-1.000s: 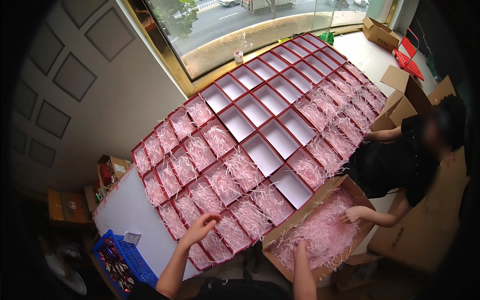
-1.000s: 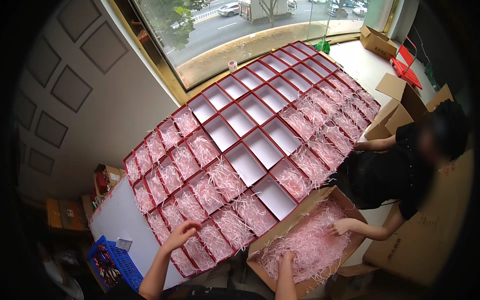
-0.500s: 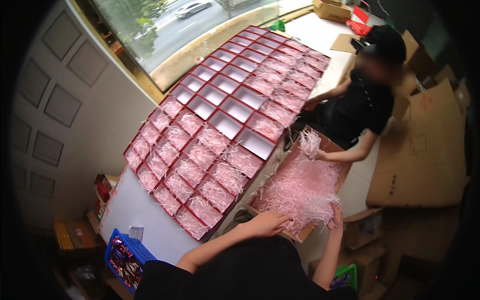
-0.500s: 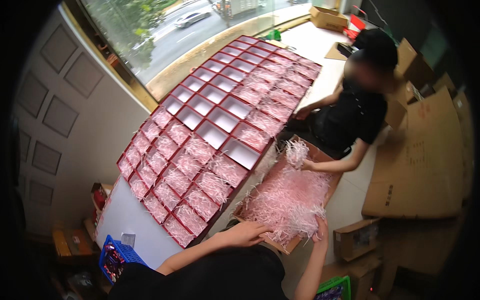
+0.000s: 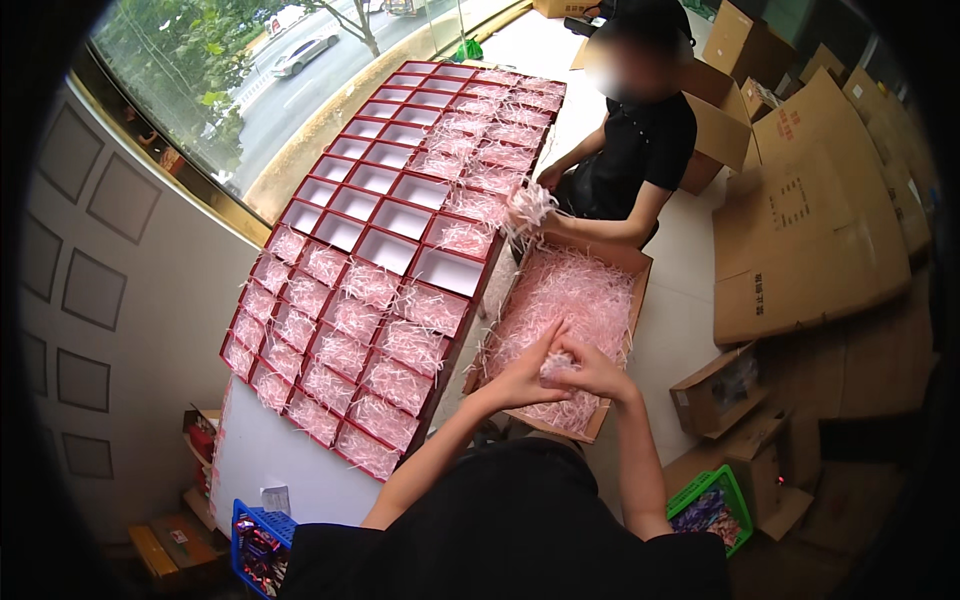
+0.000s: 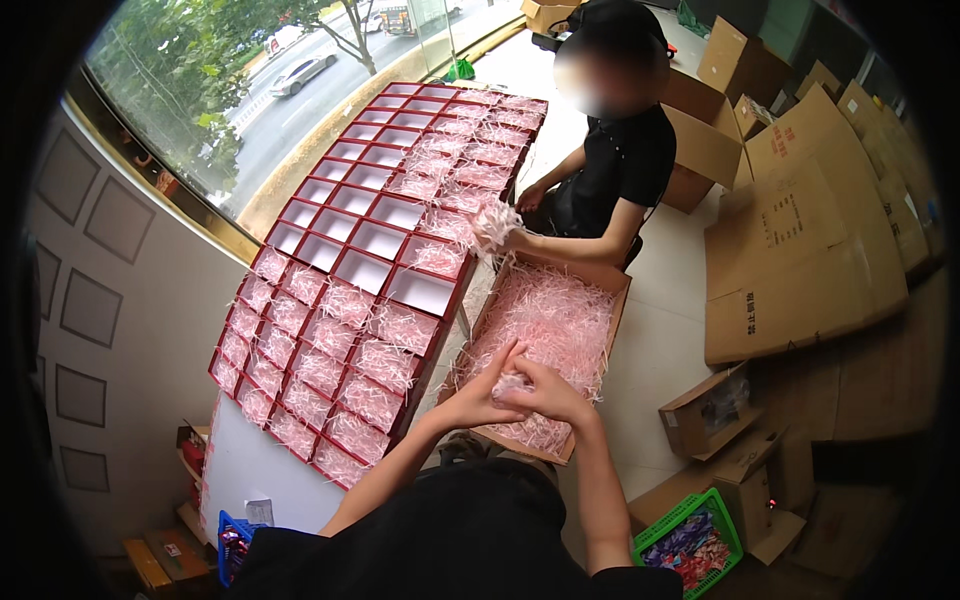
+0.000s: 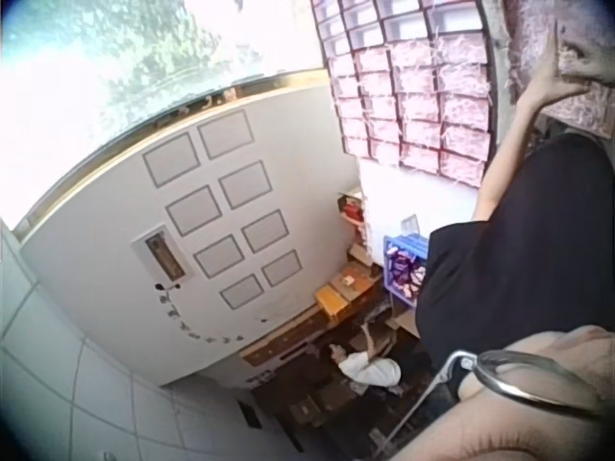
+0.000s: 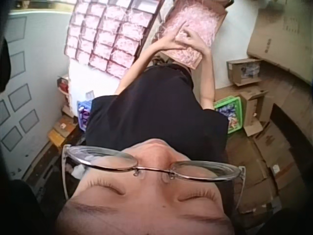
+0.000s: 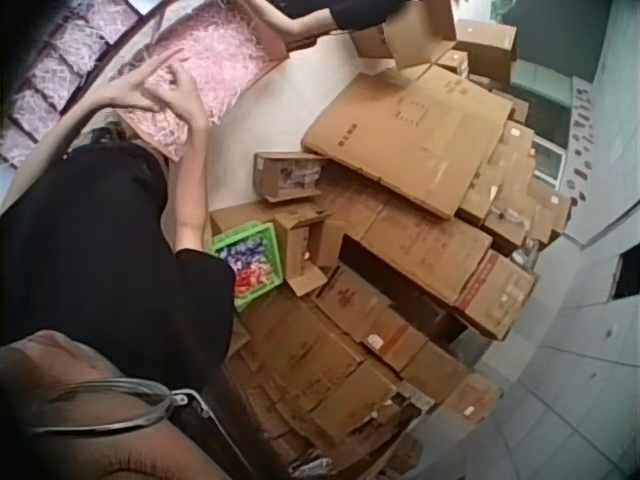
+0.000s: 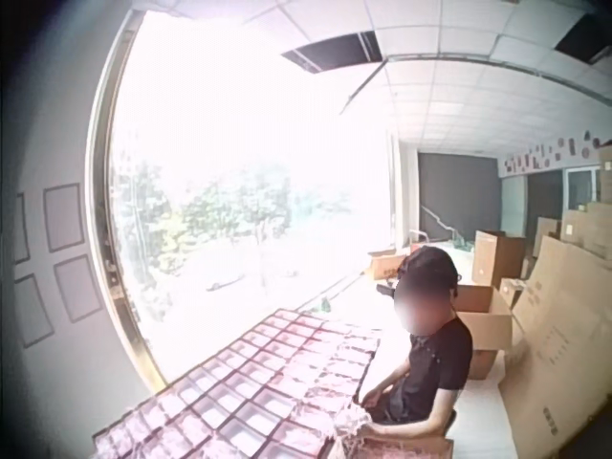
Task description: The person fills red compartmentalized boxes with pink shredded paper by hand. They repeatedly grab handfuls of paper from a large cardboard box and place them into the empty compartments on the table.
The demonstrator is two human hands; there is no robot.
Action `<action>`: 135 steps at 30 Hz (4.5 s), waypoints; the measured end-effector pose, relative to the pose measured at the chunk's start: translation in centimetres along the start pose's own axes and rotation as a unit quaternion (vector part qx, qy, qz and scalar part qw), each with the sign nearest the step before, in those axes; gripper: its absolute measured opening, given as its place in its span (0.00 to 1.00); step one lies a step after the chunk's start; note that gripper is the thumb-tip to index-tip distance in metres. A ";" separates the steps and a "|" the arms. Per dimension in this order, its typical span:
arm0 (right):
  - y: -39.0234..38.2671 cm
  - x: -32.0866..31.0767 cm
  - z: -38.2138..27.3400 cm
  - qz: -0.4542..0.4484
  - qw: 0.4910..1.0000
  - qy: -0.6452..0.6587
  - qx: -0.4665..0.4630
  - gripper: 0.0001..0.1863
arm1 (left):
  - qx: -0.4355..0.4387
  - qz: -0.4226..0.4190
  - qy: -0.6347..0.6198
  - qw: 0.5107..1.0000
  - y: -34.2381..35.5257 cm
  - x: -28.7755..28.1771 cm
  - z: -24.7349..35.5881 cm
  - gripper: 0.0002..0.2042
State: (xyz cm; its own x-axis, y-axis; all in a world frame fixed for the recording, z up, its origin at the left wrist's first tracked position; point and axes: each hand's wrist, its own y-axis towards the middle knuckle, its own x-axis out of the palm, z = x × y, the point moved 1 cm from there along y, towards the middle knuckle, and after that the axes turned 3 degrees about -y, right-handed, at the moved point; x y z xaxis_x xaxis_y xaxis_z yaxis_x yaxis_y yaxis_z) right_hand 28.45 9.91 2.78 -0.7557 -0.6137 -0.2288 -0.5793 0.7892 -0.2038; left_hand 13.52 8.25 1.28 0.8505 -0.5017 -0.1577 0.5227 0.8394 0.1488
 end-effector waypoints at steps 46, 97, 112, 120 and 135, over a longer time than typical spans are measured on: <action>4.3 2.5 2.0 0.234 0.955 0.181 0.025 0.09 | -0.241 0.008 -0.297 0.924 -2.1 -2.3 -4.8 0.21; 9.2 11.4 2.3 -0.068 0.938 0.317 0.122 0.12 | -0.093 0.506 -0.541 0.666 -4.4 -14.8 -7.8 0.09; 1.1 7.3 10.8 0.155 0.895 0.354 0.224 0.12 | -0.032 0.715 -0.010 0.698 6.0 -24.8 -12.9 0.14; -5.2 6.2 13.7 0.265 0.834 0.409 0.257 0.11 | -0.140 0.462 0.329 0.811 5.7 -16.6 -18.0 0.13; -5.7 6.4 14.5 0.256 0.850 0.371 0.271 0.12 | -0.124 0.108 0.520 0.838 3.1 -17.5 -16.4 0.13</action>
State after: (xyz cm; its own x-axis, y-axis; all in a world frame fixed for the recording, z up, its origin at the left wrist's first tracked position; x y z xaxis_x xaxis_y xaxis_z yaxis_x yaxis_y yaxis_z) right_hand 31.32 1.20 -11.31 -0.9679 0.1494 0.2022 -0.0411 0.6994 -0.7135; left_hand -0.66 23.08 -11.53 0.3452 0.0134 -0.9385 0.2254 0.9695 0.0967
